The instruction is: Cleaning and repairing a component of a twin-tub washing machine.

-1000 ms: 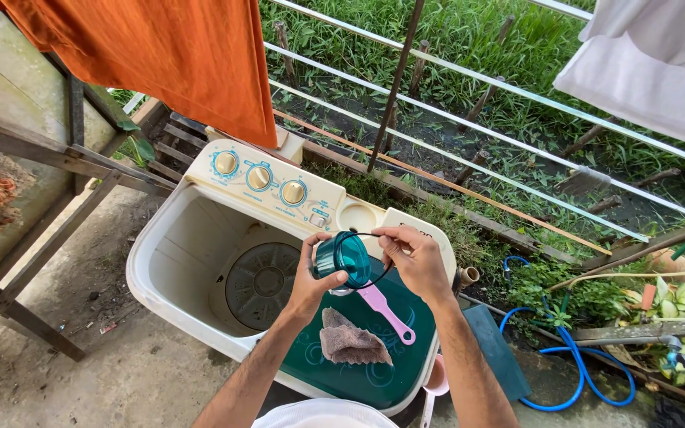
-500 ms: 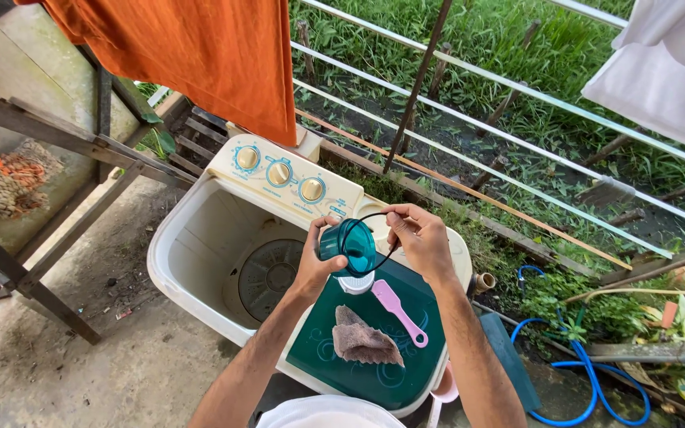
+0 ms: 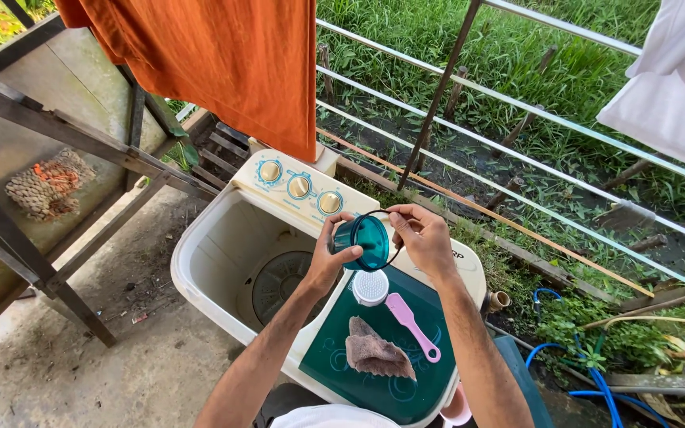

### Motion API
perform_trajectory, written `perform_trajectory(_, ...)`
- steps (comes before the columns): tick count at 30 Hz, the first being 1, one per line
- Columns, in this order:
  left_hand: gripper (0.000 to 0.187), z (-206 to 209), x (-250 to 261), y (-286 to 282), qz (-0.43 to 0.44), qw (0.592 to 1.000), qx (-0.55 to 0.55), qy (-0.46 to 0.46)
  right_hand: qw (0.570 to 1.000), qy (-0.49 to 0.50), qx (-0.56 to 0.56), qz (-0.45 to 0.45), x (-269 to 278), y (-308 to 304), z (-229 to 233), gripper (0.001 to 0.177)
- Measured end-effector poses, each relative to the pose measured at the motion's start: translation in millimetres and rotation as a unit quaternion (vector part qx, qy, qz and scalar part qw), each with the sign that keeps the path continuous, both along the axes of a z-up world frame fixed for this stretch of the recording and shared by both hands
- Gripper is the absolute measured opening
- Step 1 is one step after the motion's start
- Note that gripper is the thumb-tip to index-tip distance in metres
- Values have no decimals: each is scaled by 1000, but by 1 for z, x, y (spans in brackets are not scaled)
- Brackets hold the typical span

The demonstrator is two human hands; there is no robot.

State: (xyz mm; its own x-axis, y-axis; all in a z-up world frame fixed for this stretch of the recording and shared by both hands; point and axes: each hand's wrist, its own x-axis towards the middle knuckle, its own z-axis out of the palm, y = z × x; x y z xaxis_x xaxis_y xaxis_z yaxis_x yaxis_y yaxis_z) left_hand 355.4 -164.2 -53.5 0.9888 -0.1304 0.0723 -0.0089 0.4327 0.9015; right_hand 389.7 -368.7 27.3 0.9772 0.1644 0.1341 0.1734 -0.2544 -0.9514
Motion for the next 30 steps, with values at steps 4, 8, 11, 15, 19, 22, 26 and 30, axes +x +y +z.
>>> perform_trajectory(4, 82, 4, -1, 5, -4, 999, 30, -10, 1000, -9, -6, -2, 4, 2, -5, 23)
perform_trajectory(8, 83, -1, -6, 6, -22, 998, 50, -37, 1000, -10, -21, -2, 7, 5, -8, 23)
perform_trajectory(11, 83, 0, -12, 6, -34, 998, 40, -33, 1000, -5, -24, -1, 6, 6, -13, 23)
perform_trajectory(15, 84, -3, -17, 5, -37, 995, 69, -55, 1000, -7, -24, 4, 5, 6, -16, 24)
perform_trajectory(19, 84, 6, -23, 6, -41, 996, 46, -57, 1000, 8, -8, 11, -1, 3, -25, 24)
perform_trajectory(22, 86, 4, -25, 8, -41, 995, 56, -74, 999, 25, 29, 24, -7, 1, -26, 24)
perform_trajectory(26, 88, 8, -29, 7, -44, 994, 68, -69, 996, 43, 67, 40, -10, -5, -29, 24)
perform_trajectory(30, 88, 6, -32, 5, -54, 994, 69, -61, 995, 62, 69, 40, -12, -7, -30, 23)
